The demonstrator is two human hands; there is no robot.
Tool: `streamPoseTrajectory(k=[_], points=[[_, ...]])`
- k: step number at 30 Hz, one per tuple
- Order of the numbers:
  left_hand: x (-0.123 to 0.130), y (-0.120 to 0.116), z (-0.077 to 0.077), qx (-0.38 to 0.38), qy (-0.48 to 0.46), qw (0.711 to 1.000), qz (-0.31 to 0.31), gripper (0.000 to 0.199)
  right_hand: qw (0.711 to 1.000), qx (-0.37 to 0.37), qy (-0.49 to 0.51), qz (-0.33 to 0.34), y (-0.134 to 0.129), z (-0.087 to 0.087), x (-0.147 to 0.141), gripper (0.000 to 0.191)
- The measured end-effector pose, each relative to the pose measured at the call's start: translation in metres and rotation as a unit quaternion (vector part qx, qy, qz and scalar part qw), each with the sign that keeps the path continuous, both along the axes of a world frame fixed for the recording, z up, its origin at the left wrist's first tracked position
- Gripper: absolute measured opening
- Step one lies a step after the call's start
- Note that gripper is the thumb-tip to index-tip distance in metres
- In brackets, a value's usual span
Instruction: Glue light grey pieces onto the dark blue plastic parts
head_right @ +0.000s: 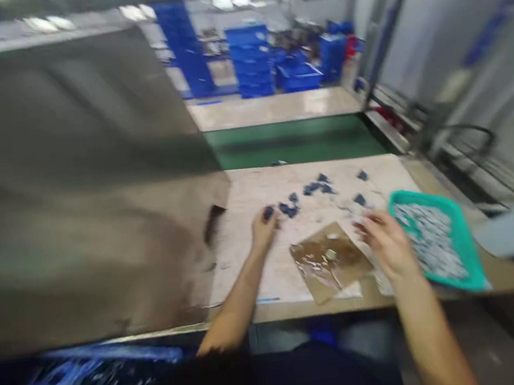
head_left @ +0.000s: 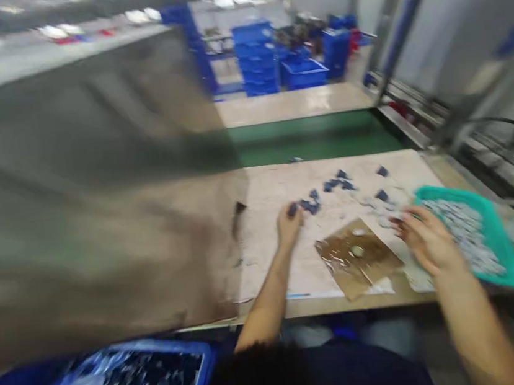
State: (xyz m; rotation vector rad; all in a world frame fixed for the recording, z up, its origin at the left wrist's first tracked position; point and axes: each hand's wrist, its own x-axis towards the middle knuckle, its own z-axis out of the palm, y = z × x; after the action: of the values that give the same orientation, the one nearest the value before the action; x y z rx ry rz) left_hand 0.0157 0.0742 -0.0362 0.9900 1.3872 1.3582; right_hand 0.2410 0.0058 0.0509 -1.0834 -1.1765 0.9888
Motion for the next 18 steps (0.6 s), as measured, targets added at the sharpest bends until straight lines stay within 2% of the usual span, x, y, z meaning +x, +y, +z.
streamPoseTrajectory(k=[2,4,6,12,18], points=[[-0.001,0.003,-0.010,-0.011,-0.010,1.000,-0.003,0.034,0.990,-0.062,0.102,-0.071,-0.014,-0.009,-0.005,0.045],[-0.003,0.003,-0.017,-0.001,-0.036,0.999,0.030,0.041,0.979,-0.054,0.154,-0.121,-0.014,-0.014,-0.018,0.041],[-0.005,0.000,-0.020,0.011,-0.070,0.996,0.060,0.041,0.976,-0.035,0.168,-0.135,-0.012,-0.015,-0.029,0.034],[-0.007,-0.001,-0.021,0.023,-0.110,0.992,0.063,0.034,0.987,-0.021,0.132,-0.094,-0.022,-0.016,-0.036,0.027],[-0.003,-0.002,-0.019,0.023,-0.134,0.989,0.052,0.033,0.990,-0.057,0.124,-0.026,-0.024,-0.019,-0.037,0.042]])
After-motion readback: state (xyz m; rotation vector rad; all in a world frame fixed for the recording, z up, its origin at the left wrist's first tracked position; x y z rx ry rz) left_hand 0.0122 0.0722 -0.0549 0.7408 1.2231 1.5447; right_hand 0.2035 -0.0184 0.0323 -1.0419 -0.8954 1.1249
